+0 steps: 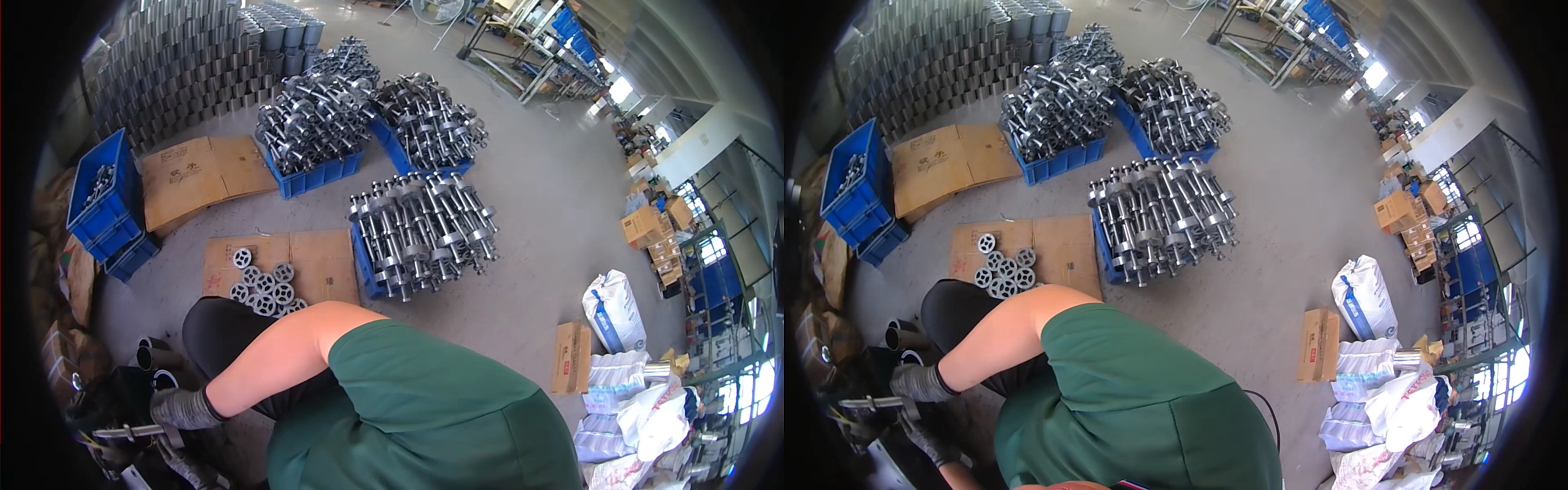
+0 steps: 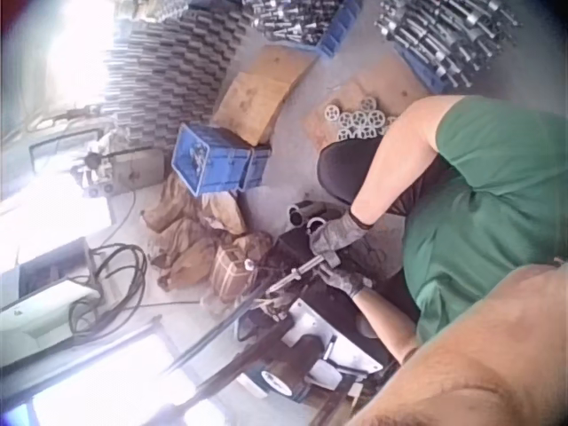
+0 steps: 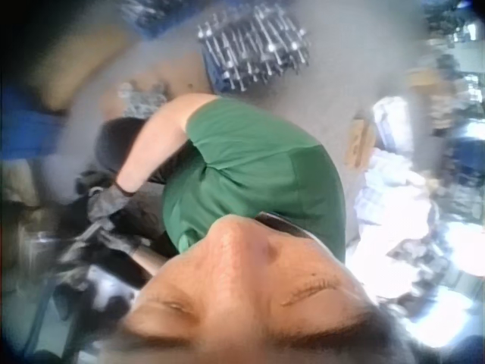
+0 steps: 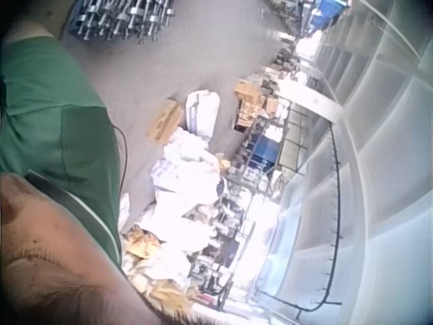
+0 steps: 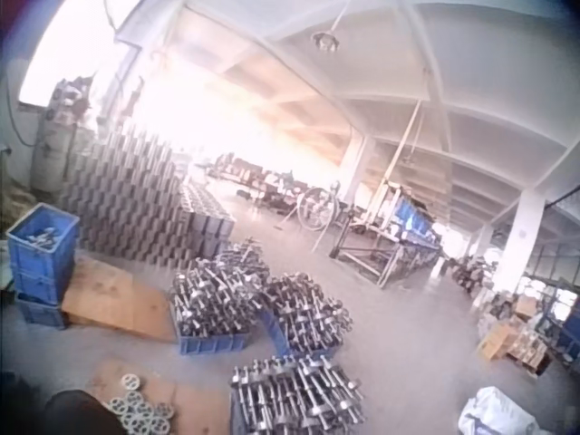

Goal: The person assembles metal gears and metal shafts using a vertical press machine, operating it with a manual lever.

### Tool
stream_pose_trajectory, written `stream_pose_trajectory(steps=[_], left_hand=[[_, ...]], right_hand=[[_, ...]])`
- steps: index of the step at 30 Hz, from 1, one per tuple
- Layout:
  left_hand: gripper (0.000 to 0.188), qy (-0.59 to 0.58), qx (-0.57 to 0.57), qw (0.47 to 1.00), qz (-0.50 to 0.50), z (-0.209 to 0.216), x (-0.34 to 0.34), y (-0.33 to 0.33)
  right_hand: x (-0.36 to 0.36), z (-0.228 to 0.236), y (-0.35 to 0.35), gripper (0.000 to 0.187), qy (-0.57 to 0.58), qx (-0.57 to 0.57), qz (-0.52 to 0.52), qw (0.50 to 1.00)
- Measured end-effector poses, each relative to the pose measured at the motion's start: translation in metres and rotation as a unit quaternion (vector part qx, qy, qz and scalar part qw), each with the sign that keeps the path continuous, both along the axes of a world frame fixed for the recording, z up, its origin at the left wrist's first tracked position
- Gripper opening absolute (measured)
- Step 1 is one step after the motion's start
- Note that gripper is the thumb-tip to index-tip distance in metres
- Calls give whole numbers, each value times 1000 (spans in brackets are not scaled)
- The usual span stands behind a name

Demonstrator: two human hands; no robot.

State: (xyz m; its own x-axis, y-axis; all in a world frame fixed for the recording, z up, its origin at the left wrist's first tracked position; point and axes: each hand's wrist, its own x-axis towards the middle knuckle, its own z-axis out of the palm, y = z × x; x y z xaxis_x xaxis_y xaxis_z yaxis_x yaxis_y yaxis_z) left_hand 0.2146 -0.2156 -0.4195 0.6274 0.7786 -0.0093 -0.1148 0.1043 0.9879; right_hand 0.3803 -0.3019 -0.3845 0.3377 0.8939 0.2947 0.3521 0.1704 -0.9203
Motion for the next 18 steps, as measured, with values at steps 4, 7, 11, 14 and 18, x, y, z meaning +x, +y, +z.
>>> stream_pose_trajectory(steps=[4,7,11,14,18], left_hand=[[36,33,-226,973,-33,-13,-8,8],[41,214,48,975,-34,-29,-16,15],[34,254,30,965,-61,1,3,-19],[30,240,58,965,-90,19,-4,-29],[28,205,8,973,-106,22,2,-37]], right_hand=[[31,60,-49,8,381,208,72,898],[86,111,-148,28,571,252,206,753],[161,129,-273,50,410,228,-58,881],[222,103,-355,46,374,273,-125,877],[280,71,-521,35,202,203,-377,881]])
